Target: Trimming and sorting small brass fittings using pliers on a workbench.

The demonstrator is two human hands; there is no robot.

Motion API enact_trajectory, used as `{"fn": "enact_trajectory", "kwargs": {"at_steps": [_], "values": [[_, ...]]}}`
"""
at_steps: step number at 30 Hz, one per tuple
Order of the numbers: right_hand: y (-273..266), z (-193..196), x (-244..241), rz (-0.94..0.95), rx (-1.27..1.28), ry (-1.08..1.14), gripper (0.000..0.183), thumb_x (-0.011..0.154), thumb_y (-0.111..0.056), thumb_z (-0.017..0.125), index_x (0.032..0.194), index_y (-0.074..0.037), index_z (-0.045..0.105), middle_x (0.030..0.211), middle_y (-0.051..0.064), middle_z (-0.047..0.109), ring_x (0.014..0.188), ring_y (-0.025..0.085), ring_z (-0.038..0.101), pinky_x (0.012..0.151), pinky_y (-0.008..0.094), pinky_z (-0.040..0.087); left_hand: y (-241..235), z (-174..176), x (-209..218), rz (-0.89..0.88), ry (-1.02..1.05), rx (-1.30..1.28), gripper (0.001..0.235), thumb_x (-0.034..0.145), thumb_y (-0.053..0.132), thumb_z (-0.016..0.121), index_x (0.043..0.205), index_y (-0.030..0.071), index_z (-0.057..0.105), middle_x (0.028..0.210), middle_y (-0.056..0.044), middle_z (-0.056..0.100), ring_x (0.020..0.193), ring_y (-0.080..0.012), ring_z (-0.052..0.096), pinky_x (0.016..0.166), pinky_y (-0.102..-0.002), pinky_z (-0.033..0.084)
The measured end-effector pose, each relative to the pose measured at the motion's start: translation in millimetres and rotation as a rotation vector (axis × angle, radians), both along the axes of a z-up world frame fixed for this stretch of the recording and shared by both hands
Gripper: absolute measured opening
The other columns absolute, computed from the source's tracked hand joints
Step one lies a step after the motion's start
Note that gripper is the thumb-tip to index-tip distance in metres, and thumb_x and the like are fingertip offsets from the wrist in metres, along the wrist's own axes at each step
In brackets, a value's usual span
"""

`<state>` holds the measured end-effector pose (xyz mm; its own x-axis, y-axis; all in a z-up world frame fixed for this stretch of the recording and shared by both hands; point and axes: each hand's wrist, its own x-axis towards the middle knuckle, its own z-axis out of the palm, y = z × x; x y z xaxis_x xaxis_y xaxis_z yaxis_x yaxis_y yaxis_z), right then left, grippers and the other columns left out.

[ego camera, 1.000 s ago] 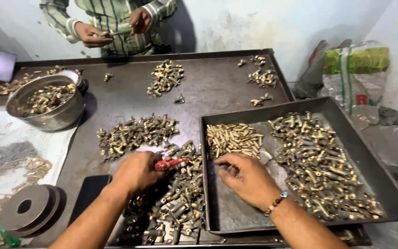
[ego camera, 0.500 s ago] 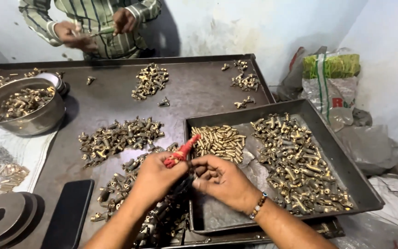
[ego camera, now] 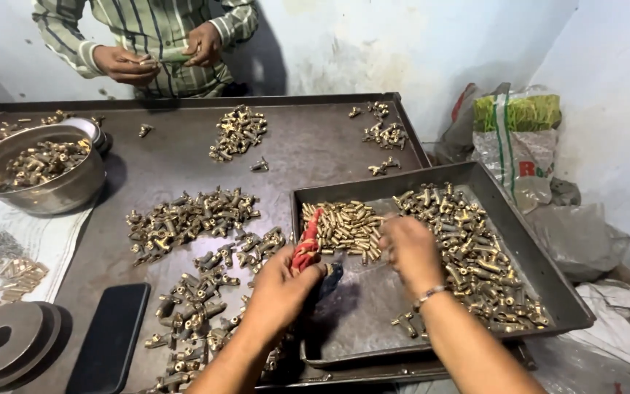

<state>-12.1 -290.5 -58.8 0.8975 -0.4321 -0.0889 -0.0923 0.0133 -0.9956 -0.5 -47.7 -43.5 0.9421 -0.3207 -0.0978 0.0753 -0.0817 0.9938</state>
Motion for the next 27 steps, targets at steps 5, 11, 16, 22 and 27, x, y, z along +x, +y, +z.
{"fn": "enact_trajectory", "kwargs": {"at_steps": [5, 11, 16, 22, 27], "values": [[28, 13, 0, 0.064, -0.898, 0.341, 0.034, 0.070, -0.042, 0.087, 0.085, -0.013, 0.077, 0.089, 0.009, 0.077, 0.085, 0.026, 0.073, 0.079, 0.040, 0.057, 0, -2, -5, -0.024, -0.026, -0.112, 0.029, 0.083, 0.007, 0.078, 0.110, -0.001, 0.070, 0.079, 0.003, 0.068, 0.067, -0.0058, 0.057, 0.061, -0.024, 0.048], [29, 7, 4, 0.073, -1.036, 0.520, 0.032, 0.069, -0.040, 0.089, 0.089, -0.019, 0.079, 0.096, 0.010, 0.077, 0.093, 0.030, 0.073, 0.084, 0.042, 0.057, 0, 0, -12, -0.017, -0.071, -0.094, 0.037, 0.077, 0.003, 0.083, 0.111, 0.002, 0.069, 0.084, 0.003, 0.071, 0.073, -0.0057, 0.062, 0.069, -0.024, 0.053], [20, -12, 9, 0.032, -1.023, 0.524, 0.024, 0.072, -0.037, 0.086, 0.090, -0.021, 0.080, 0.097, 0.008, 0.077, 0.095, 0.029, 0.073, 0.085, 0.043, 0.057, 3, 6, -22, 0.010, -0.027, -0.136, 0.031, 0.077, 0.004, 0.082, 0.105, 0.002, 0.071, 0.082, 0.002, 0.072, 0.072, -0.0072, 0.062, 0.068, -0.025, 0.053], [23, -35, 14, 0.235, -0.703, 0.113, 0.013, 0.082, -0.019, 0.076, 0.092, -0.010, 0.076, 0.088, 0.008, 0.079, 0.084, 0.019, 0.073, 0.079, 0.034, 0.058, 16, 28, -32, 0.176, -0.318, -0.030, 0.019, 0.080, 0.006, 0.081, 0.097, 0.003, 0.072, 0.080, -0.003, 0.072, 0.074, -0.0125, 0.063, 0.069, -0.029, 0.053], [41, -6, 0, 0.747, -0.132, -0.175, 0.017, 0.087, -0.003, 0.068, 0.103, -0.005, 0.073, 0.090, 0.000, 0.073, 0.085, 0.009, 0.066, 0.081, 0.027, 0.055, 27, 49, -22, -0.040, -0.911, 0.327, 0.029, 0.079, 0.005, 0.070, 0.108, 0.004, 0.068, 0.097, -0.017, 0.069, 0.089, -0.0397, 0.067, 0.075, -0.042, 0.053]]}}
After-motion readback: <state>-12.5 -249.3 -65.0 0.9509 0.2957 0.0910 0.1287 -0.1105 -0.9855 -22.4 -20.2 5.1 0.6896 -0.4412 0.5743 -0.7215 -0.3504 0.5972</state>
